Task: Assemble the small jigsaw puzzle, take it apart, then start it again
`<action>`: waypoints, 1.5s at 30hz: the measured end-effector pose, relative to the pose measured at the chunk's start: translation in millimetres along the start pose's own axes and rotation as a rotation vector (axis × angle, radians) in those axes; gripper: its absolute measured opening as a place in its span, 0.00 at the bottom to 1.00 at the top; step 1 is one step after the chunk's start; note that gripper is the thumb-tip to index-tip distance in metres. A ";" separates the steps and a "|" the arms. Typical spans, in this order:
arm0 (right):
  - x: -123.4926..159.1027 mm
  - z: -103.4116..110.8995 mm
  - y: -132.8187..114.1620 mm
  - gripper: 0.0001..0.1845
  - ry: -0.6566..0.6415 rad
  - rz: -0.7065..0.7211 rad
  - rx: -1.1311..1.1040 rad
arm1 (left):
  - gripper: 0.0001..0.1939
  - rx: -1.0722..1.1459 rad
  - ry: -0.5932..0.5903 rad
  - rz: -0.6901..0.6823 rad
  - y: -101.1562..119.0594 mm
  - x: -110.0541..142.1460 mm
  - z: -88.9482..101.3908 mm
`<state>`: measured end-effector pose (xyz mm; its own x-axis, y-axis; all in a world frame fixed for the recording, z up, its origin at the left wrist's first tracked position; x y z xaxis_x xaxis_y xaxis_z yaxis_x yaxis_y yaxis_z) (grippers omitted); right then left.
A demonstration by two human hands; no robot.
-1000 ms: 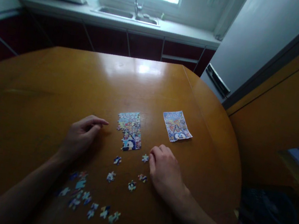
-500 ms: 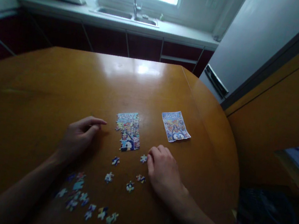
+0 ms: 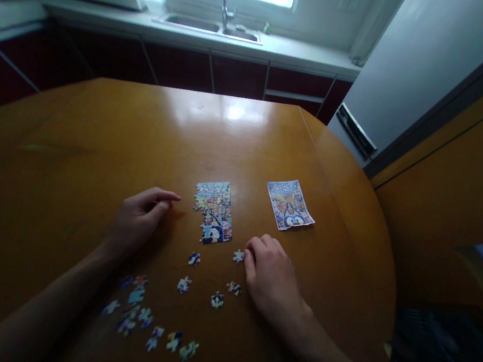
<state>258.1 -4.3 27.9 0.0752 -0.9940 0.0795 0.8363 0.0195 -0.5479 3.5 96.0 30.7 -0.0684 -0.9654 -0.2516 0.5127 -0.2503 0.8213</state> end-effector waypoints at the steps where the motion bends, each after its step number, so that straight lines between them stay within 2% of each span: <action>1: -0.2 -0.1 0.1 0.07 0.000 0.001 0.001 | 0.11 0.000 0.002 0.001 0.0 0.2 0.1; 45: -0.1 -1.0 0.9 0.08 -0.029 -0.009 0.007 | 0.11 0.021 -0.011 -0.001 -0.5 0.1 -1.6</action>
<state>258.2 -4.3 26.6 0.0836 -0.9906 0.1084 0.8408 0.0117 -0.5412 4.6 96.2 29.5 -0.0783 -0.9658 -0.2471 0.4946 -0.2529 0.8315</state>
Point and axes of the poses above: each hand's wrist, its own x-axis away from the middle knuckle, its own z-axis out of the back of the hand, y = z × x, the point moved 10 cm from there along -x, towards the middle knuckle, and after that the axes turned 2 degrees about -z, right-handed, at the moved point
